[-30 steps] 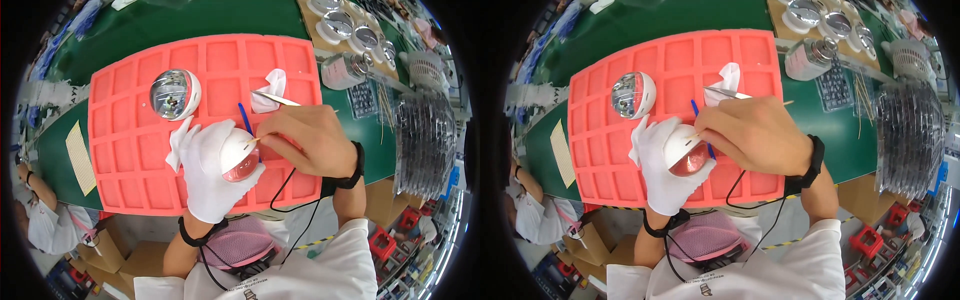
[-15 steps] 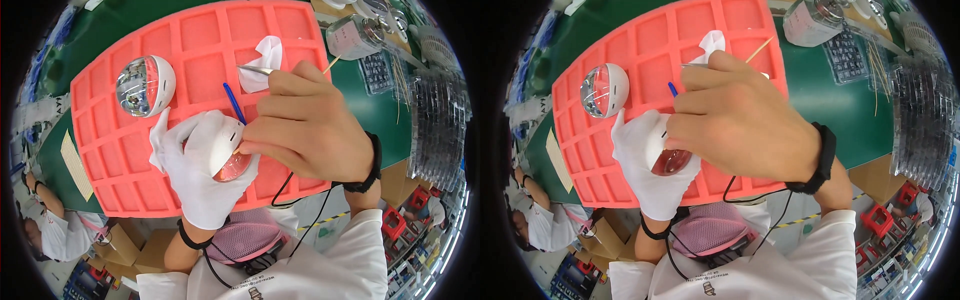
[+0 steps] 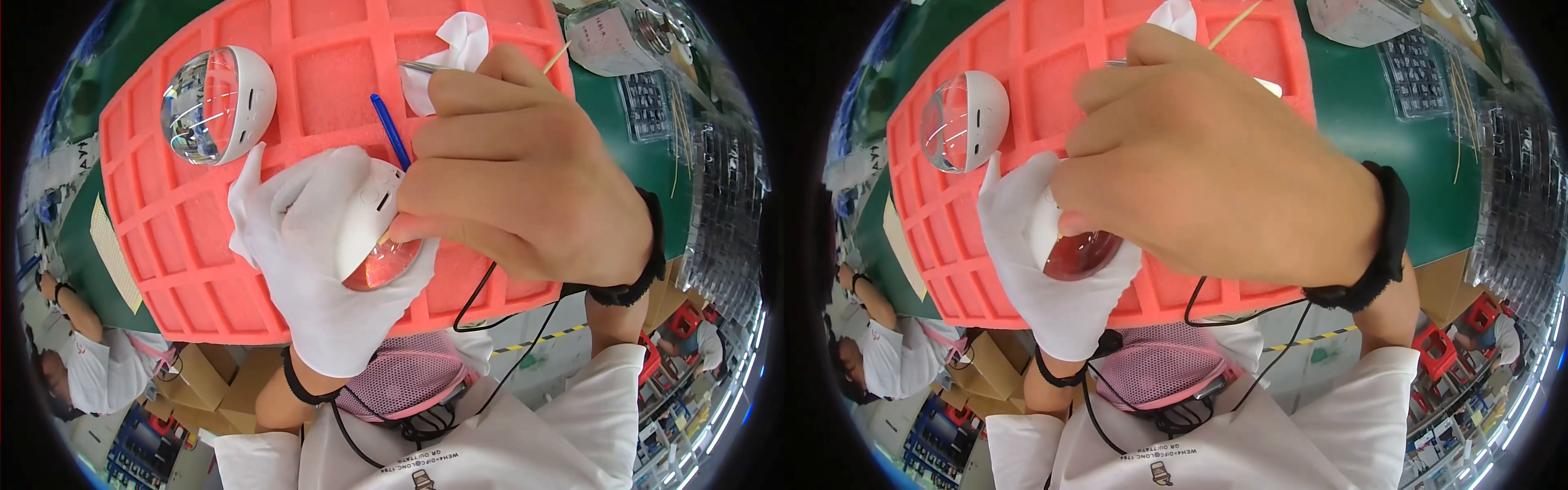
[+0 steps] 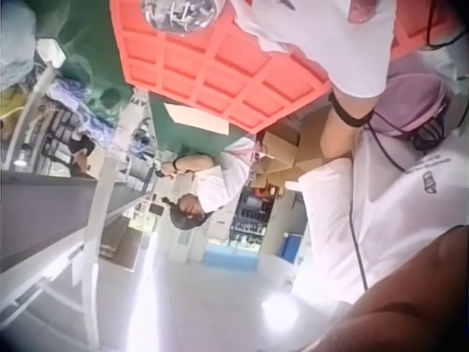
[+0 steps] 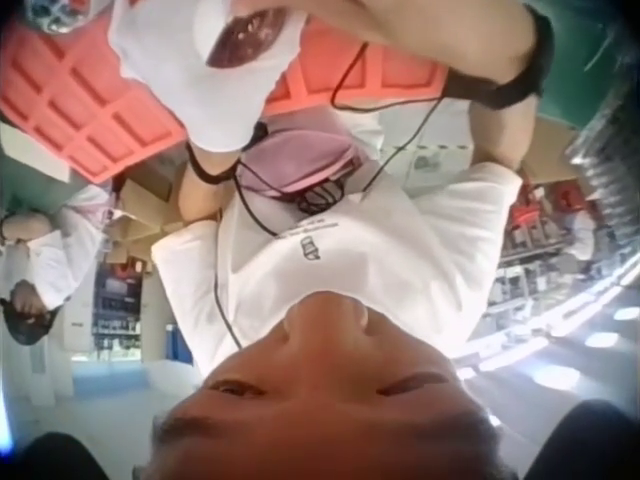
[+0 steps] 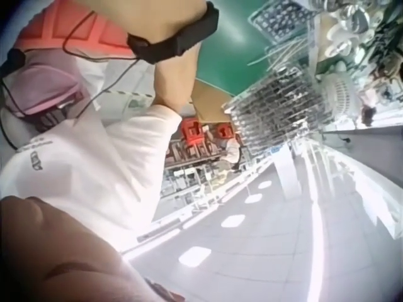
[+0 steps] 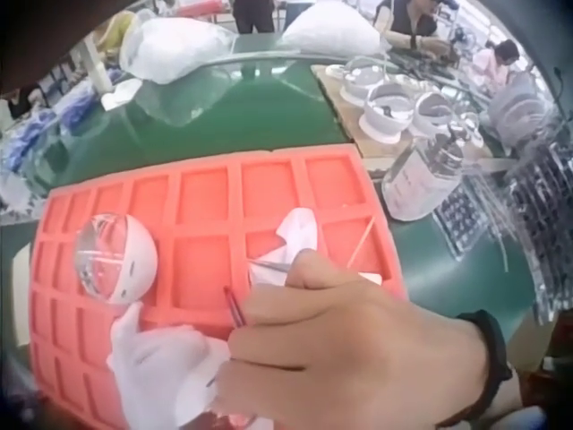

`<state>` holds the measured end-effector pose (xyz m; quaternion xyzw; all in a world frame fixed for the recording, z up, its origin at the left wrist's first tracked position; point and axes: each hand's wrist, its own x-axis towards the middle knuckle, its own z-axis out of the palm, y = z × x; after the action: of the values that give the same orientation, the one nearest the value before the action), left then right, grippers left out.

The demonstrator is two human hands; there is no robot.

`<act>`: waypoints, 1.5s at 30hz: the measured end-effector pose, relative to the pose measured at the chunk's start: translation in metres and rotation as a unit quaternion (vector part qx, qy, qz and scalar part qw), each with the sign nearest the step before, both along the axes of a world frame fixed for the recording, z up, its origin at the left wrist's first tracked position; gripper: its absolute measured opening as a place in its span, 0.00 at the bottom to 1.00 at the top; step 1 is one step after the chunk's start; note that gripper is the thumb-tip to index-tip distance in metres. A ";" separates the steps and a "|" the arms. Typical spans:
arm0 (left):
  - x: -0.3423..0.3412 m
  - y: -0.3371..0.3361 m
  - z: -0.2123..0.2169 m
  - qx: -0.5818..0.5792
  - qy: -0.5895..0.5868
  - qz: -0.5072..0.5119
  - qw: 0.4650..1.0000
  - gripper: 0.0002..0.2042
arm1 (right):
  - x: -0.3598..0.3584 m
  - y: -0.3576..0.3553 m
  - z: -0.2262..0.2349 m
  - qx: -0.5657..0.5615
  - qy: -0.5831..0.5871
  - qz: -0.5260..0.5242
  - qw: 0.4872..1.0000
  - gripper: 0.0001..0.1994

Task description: The person cleans the interior of a white plastic housing with a toothpick and a cloth, then wipes the exterior of a glass dome. They press a small black component into the housing, join the housing and dome together, and use a blue tool to seat the components.

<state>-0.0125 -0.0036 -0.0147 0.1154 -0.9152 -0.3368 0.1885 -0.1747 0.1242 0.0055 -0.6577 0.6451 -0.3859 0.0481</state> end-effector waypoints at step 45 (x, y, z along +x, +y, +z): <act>0.010 -0.028 0.035 -0.058 -0.121 -0.131 0.982 0.40 | 0.014 -0.019 0.019 -0.108 -0.668 -0.014 0.736 0.16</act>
<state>-0.0027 -0.0317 0.0201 0.0235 -0.9563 -0.2889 0.0370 -0.1605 0.1054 0.0244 -0.2222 0.4099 -0.7942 0.3897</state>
